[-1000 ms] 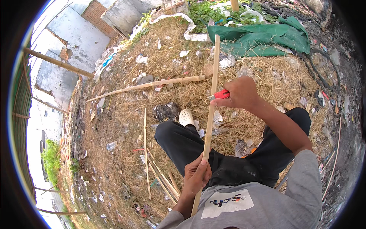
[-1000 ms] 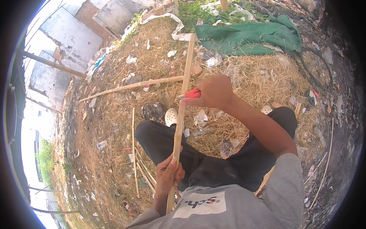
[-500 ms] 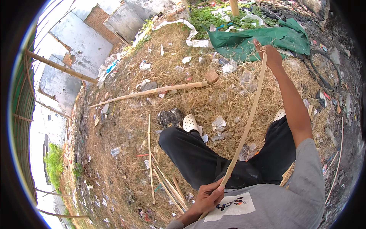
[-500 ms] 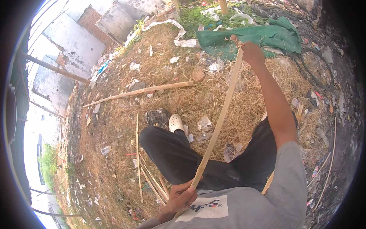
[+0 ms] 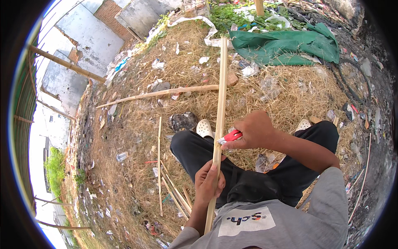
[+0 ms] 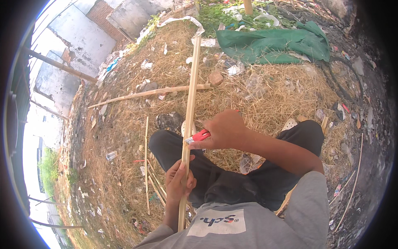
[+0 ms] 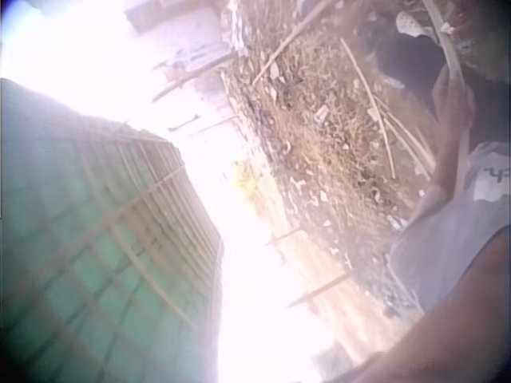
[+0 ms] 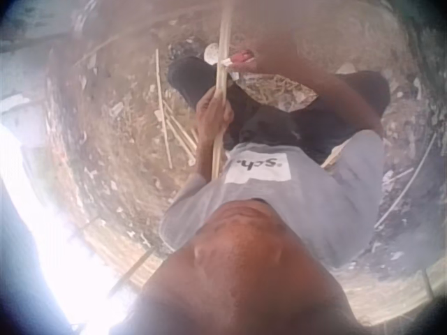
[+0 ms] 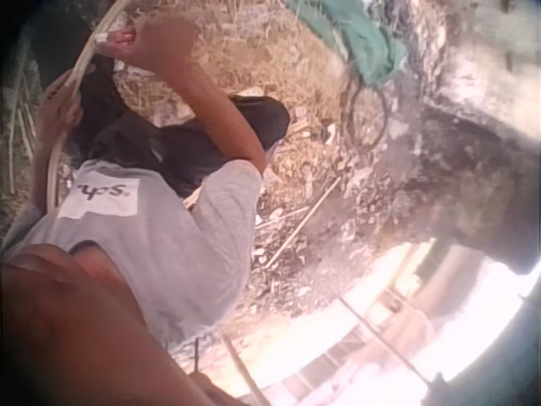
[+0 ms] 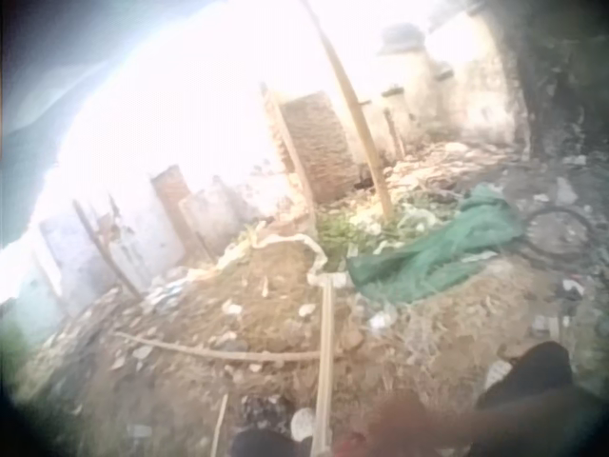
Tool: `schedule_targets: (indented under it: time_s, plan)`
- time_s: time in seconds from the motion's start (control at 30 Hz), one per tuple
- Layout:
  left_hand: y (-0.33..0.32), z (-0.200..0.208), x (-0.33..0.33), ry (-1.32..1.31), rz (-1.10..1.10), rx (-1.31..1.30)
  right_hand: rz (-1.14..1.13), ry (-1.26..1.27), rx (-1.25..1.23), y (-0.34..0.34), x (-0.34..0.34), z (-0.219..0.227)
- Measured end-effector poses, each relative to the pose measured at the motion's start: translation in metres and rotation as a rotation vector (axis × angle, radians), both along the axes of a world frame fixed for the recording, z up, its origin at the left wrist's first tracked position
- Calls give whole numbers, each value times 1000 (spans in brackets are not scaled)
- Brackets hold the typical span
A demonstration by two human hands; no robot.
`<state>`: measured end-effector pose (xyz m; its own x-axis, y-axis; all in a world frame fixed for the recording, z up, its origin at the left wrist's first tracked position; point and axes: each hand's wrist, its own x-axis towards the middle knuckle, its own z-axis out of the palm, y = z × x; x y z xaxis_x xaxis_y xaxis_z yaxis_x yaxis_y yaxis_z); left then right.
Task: The person sits on the ground and uses a red utility knife to shave the surface of a long bamboo stick. They hold the stick with their left hand and scrape along its length with the knife in their right hand, removing thin strips of material. The person continues this repetitive shaving action along the stick's length.
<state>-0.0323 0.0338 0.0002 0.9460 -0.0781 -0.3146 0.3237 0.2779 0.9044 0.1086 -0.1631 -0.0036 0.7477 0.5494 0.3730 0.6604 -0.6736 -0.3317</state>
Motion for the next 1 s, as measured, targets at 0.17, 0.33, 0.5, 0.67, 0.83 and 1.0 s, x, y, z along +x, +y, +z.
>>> schedule_targets:
  time_s: [0.17, 0.33, 0.5, 0.67, 0.83, 1.0]
  plan:
    - [-6, 8, -3, -2, -25, 60, -58, -183, 64, -4, 23, -11]
    - [-5, 11, -3, 4, -39, 105, -92, -146, 121, -4, 22, -10]
    - [-8, 9, -2, -8, -84, 118, -119, -255, 18, -14, 37, -12]
    - [-9, 11, -1, -33, -133, 143, -72, -389, 36, -21, 55, -18]
    - [-6, 7, -4, -44, -133, 132, -40, -477, 45, -21, 66, -18]
    - [-7, 4, -10, -45, -135, 138, -235, -287, 25, -30, 82, -19]
